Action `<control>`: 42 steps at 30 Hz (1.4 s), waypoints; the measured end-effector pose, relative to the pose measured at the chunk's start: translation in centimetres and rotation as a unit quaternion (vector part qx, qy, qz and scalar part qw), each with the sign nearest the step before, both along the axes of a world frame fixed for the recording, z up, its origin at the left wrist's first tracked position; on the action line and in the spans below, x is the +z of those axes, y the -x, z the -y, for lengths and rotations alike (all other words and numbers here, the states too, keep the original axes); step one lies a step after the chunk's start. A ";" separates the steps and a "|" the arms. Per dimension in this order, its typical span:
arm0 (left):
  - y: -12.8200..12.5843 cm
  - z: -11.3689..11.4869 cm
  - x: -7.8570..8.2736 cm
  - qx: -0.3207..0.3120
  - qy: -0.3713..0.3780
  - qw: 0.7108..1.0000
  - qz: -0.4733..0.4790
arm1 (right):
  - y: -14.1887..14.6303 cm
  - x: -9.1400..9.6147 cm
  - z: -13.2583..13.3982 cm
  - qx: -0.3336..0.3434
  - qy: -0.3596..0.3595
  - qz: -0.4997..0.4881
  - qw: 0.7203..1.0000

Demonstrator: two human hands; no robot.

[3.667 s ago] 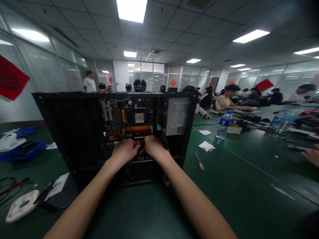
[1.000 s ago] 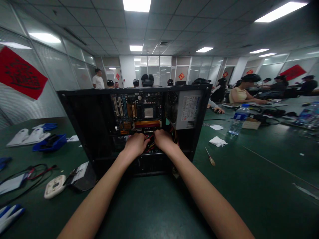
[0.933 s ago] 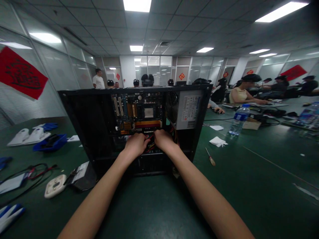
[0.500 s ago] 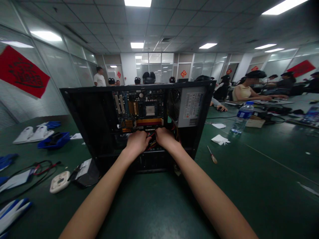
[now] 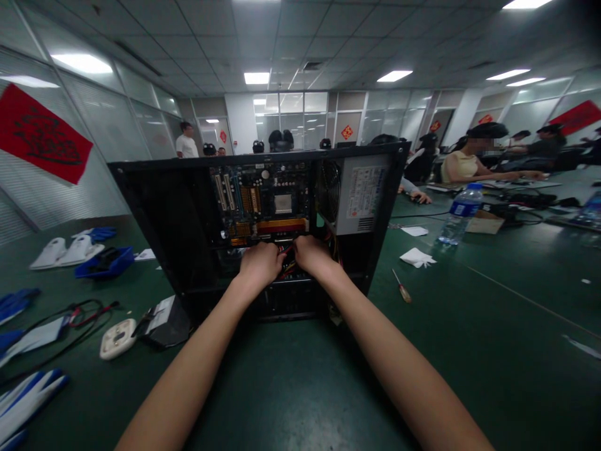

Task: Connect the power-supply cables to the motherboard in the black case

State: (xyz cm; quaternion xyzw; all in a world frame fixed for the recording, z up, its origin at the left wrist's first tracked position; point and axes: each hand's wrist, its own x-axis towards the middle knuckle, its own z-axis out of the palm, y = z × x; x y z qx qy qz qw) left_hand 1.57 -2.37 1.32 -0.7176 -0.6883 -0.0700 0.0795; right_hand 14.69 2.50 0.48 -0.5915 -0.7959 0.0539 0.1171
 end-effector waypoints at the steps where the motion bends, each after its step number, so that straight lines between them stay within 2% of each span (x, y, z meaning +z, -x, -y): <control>1: 0.0 0.0 0.0 0.001 -0.003 1.000 -0.003 | 0.0 0.0 0.0 -0.001 -0.001 0.003 1.000; 16: 0.2 -0.1 0.1 -0.020 -0.002 1.000 0.007 | 0.0 0.1 0.3 -0.012 -0.009 0.012 1.000; 21: 0.2 -0.2 0.1 -0.008 0.011 1.000 0.013 | 0.2 -0.3 -0.1 -0.016 -0.015 0.024 0.999; 42: 0.4 -0.7 -0.2 0.002 -0.022 1.000 0.001 | 0.1 -0.1 0.4 -0.006 -0.009 0.013 1.000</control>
